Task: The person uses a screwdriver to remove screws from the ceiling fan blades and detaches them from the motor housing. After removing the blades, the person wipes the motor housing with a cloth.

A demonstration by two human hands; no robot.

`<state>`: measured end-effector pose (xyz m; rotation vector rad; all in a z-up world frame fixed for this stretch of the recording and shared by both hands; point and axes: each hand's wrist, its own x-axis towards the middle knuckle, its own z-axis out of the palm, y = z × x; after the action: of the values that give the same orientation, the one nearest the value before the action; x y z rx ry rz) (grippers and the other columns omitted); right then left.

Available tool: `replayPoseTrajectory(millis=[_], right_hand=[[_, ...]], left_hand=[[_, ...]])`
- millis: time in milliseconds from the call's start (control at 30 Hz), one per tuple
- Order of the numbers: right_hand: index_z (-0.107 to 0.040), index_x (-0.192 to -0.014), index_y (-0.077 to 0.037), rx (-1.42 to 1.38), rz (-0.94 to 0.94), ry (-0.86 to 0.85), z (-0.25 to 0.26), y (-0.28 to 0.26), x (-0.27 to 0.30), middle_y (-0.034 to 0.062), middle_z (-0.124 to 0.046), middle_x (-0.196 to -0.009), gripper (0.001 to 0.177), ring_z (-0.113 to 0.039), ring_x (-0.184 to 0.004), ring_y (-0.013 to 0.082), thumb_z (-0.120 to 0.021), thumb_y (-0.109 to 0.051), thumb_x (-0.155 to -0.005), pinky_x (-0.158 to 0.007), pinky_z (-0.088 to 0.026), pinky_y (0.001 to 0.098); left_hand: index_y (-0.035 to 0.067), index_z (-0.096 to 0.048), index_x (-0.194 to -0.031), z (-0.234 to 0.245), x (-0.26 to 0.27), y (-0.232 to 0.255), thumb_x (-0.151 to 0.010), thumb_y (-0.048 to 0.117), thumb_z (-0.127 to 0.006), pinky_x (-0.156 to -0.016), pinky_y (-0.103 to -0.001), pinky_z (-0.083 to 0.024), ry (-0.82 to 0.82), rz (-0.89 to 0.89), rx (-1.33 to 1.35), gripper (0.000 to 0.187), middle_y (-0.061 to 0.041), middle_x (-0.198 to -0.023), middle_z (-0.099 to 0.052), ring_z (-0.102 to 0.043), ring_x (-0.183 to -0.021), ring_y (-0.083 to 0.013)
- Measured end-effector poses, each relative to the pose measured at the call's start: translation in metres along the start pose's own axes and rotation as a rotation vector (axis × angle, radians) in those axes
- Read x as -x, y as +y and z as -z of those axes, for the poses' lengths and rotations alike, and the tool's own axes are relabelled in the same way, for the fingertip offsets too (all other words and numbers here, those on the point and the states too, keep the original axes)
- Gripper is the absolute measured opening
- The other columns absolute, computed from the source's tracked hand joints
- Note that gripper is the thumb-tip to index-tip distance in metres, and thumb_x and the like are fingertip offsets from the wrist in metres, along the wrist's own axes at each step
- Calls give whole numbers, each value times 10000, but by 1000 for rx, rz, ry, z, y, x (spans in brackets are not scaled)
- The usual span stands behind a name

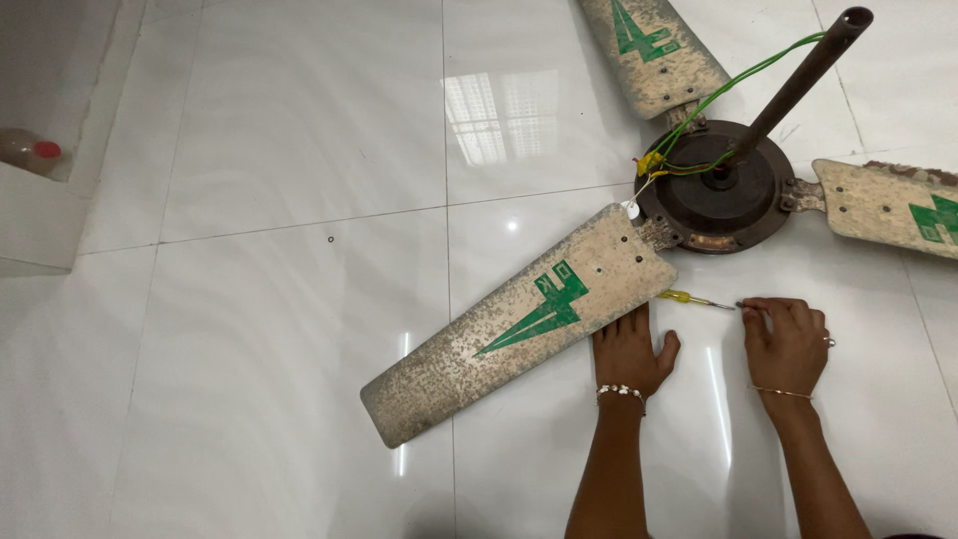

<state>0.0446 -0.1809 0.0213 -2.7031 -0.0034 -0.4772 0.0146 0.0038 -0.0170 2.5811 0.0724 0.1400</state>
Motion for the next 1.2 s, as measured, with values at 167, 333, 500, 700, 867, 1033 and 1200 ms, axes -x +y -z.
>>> replayPoseTrajectory(millis=[167, 333, 500, 700, 867, 1033, 1200], right_hand=[[-738, -1142, -73, -177, -43, 0, 7, -27, 2, 106, -681, -1098, 170, -616, -1042, 261, -680, -199, -1044, -886, -528, 378], [-656, -1266, -21, -737, -335, -261, 0, -74, -6, 101, -726, -1101, 319, -707, -969, 187, -613, -230, -1029, -779, -595, 293], [-574, -1321, 14, -1149, -638, -385, -16, -103, -29, 97, -726, -1053, 386, -724, -929, 166, -589, -208, -1006, -785, -603, 283], [-633, -1101, 27, -1236, -781, -444, -21, -110, -38, 114, -709, -933, 189, -702, -803, 166, -605, -141, -1018, -766, -608, 281], [-630, -1047, 44, -1272, -767, -433, -23, -113, -32, 131, -689, -931, 120, -703, -798, 176, -606, -64, -999, -767, -630, 294], [-536, -1321, -1, -1250, -705, -510, -23, -142, -22, 178, -697, -1027, 402, -718, -827, 206, -550, 14, -920, -744, -638, 313], [-435, -1435, -60, -1859, -946, -220, -41, -186, 9, 120, -687, -1224, 510, -745, -997, 237, -462, -271, -972, -787, -667, 413]], left_hand=[[5, -468, -1519, 3, 0, 1, -949, 478, -525, -1189, -556, -254, -1, 9, 6, 743, -213, -1460, -563, -473, -1383, -373], [7, -495, -1494, 8, 0, 1, -936, 483, -558, -1176, -547, -274, 35, -15, 18, 736, -203, -1447, -576, -487, -1371, -362], [22, -572, -1392, 7, 0, 1, -927, 496, -577, -1197, -533, -299, 21, 4, 82, 663, -165, -1394, -623, -530, -1352, -335], [22, -577, -1410, 4, 1, 0, -965, 475, -574, -1186, -523, -317, 21, 8, 103, 634, -179, -1388, -618, -532, -1344, -342], [42, -568, -1425, -1, 2, -2, -927, 464, -605, -1174, -535, -300, -10, 3, 63, 654, -163, -1376, -626, -510, -1351, -327], [65, -431, -1545, -9, -5, -7, -874, 459, -632, -1171, -535, -267, -104, -50, -109, 803, -155, -1562, -433, -383, -1445, -331], [77, -239, -1629, -9, -8, -7, -881, 519, -585, -1251, -566, -117, 129, -81, -160, 935, -228, -1705, -148, -161, -1579, -383]])
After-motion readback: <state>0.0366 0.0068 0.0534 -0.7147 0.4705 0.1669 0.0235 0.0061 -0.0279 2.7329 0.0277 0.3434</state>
